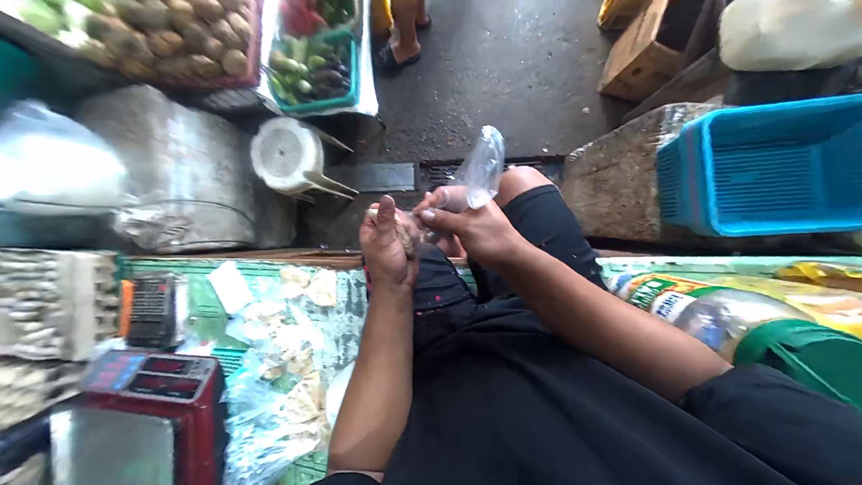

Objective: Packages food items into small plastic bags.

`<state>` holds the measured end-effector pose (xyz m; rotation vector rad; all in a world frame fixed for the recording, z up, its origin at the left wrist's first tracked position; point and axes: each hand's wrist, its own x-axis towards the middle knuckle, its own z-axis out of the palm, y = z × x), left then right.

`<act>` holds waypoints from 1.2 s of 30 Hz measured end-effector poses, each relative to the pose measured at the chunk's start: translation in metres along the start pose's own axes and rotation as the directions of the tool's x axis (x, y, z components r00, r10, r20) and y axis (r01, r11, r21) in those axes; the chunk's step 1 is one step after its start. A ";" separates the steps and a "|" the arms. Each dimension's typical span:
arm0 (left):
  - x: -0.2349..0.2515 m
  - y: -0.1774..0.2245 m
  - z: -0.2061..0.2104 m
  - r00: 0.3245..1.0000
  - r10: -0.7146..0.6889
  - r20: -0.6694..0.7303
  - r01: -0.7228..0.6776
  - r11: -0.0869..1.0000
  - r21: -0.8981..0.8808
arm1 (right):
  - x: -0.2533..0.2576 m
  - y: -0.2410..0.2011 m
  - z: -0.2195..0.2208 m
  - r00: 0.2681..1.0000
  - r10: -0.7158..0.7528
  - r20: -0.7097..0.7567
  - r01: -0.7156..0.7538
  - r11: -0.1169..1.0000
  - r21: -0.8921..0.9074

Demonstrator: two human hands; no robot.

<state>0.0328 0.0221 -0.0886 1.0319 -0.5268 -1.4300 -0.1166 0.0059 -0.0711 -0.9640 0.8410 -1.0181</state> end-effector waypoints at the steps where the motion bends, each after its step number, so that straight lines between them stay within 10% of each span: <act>1: -0.001 0.005 0.000 1.000 -0.008 0.006 0.008 1.000 0.010 | -0.001 -0.002 0.000 1.000 -0.006 -0.007 0.006 1.000 0.023; 5: 0.015 0.021 0.017 0.991 0.011 0.130 -0.026 0.993 0.118 | 0.018 -0.010 -0.028 0.990 -0.103 -0.098 0.119 0.978 0.172; 17: 0.020 0.007 0.044 0.980 0.159 -0.123 -0.146 0.984 0.105 | 0.024 0.003 -0.051 0.997 -0.030 -0.077 0.048 0.968 0.246; 36: 0.025 -0.005 0.060 0.987 -0.095 -0.129 0.104 0.993 0.063 | 0.028 0.010 -0.057 0.999 0.048 -0.010 -0.048 0.998 0.040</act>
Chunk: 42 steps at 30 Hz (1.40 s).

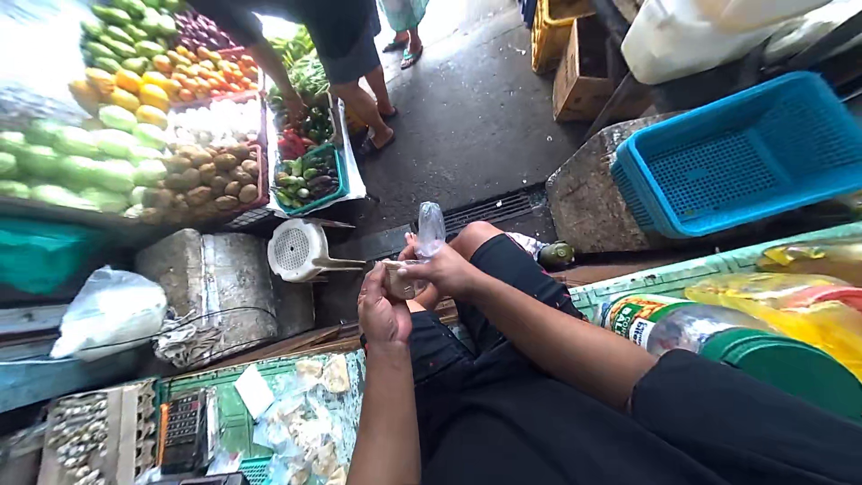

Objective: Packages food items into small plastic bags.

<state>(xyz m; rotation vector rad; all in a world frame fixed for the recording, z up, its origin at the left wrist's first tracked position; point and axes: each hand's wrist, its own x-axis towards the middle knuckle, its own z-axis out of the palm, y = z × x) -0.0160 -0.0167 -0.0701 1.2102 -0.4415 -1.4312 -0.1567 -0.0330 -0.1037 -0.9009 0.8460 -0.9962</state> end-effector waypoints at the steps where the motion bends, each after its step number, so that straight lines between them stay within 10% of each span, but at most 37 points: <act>1: -0.002 0.001 -0.004 1.000 -0.009 -0.006 0.009 1.000 -0.013 | -0.001 -0.003 0.000 1.000 -0.001 0.001 0.001 1.000 -0.019; 8: -0.009 0.001 -0.049 0.957 -0.079 0.278 0.031 0.984 0.173 | -0.006 -0.002 -0.004 0.997 0.074 0.023 -0.075 0.996 0.040; 33: -0.012 0.002 -0.038 0.888 -0.161 0.432 -0.038 0.908 0.418 | -0.006 -0.017 -0.020 1.000 0.000 0.014 0.002 0.991 -0.137; 42: -0.012 0.007 -0.031 0.918 0.074 0.390 -0.256 0.861 0.440 | -0.007 -0.012 -0.020 0.999 0.014 0.045 -0.016 0.999 0.034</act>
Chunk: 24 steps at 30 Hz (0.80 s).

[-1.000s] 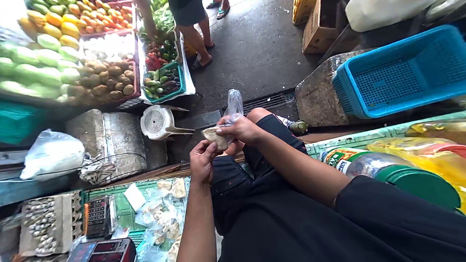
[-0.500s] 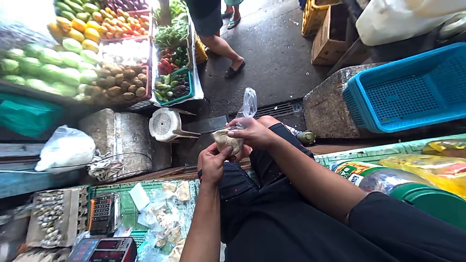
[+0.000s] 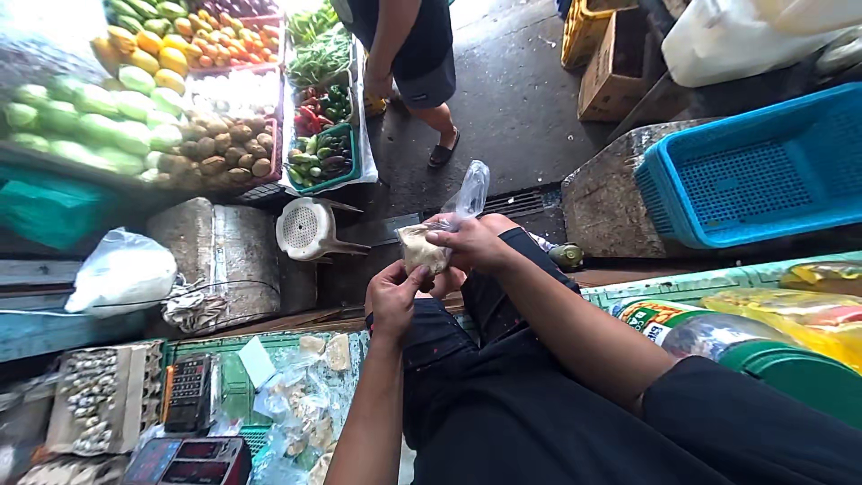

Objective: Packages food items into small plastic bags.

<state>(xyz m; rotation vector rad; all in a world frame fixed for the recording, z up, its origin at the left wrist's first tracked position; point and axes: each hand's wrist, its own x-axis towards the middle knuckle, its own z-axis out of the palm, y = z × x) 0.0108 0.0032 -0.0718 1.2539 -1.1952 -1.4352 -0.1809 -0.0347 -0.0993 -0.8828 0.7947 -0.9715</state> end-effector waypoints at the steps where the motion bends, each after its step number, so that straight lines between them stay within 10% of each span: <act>1: 0.001 -0.002 -0.002 0.999 0.022 -0.026 -0.022 1.000 -0.022 | 0.000 0.000 -0.002 0.999 0.019 0.048 -0.018 1.000 -0.025; 11: 0.015 0.019 -0.022 0.988 0.156 -0.013 -0.153 0.980 0.126 | 0.002 0.001 0.003 0.980 0.000 0.197 0.059 0.953 -0.296; 18: 0.010 0.007 -0.014 0.981 0.044 -0.191 -0.085 0.973 -0.215 | 0.003 0.002 0.001 0.978 0.024 0.207 0.022 0.976 -0.216; 24: 0.005 0.006 -0.021 0.999 0.023 0.038 -0.022 1.000 -0.022 | -0.001 -0.010 0.000 0.983 -0.039 0.181 0.113 0.902 -0.416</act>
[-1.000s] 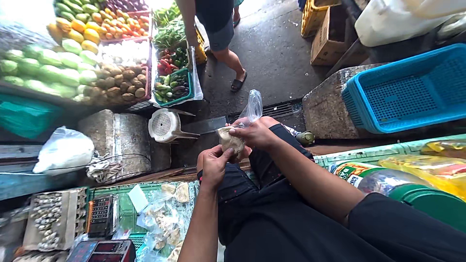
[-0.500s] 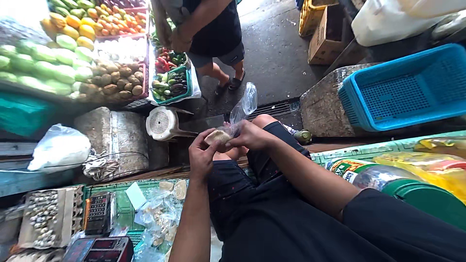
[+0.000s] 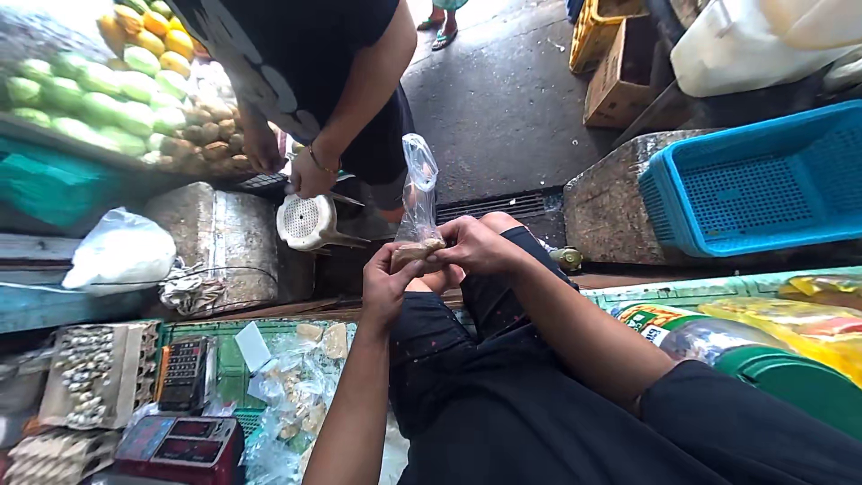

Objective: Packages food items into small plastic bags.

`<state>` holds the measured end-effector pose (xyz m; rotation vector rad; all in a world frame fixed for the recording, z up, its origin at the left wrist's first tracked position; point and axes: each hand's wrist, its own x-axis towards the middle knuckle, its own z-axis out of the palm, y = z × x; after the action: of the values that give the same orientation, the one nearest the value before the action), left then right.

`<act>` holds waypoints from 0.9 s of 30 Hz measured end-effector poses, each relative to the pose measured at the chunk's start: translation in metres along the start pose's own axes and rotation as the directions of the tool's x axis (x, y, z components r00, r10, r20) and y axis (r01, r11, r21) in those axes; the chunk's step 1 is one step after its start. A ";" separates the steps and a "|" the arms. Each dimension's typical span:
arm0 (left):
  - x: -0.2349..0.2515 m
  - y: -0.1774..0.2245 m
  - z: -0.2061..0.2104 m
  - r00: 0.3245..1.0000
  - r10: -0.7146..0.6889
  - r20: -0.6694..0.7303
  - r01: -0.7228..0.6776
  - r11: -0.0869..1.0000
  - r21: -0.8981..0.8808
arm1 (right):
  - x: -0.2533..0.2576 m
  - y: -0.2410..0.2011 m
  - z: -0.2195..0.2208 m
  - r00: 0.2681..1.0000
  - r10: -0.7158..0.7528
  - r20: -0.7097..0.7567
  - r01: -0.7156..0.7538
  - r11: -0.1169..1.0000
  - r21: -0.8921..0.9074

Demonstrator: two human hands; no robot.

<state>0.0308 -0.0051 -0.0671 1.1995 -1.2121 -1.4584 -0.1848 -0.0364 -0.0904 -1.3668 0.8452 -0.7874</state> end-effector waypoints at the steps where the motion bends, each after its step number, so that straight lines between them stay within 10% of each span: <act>1: 0.000 0.001 -0.001 1.000 0.009 0.005 -0.009 0.999 0.033 | -0.001 -0.003 0.000 1.000 -0.013 -0.020 0.013 1.000 -0.013; 12: 0.001 -0.002 0.007 0.995 -0.008 -0.102 -0.014 0.978 -0.209 | 0.000 -0.010 0.012 0.976 -0.104 -0.192 0.069 0.982 -0.178; 27: 0.007 0.007 0.007 0.999 0.034 -0.039 -0.043 0.961 -0.272 | 0.005 -0.037 0.003 0.990 -0.065 -0.129 0.082 0.987 0.135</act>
<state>0.0230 -0.0117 -0.0607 1.0027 -0.9691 -1.5137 -0.1793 -0.0413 -0.0531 -1.2394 0.8233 -0.9797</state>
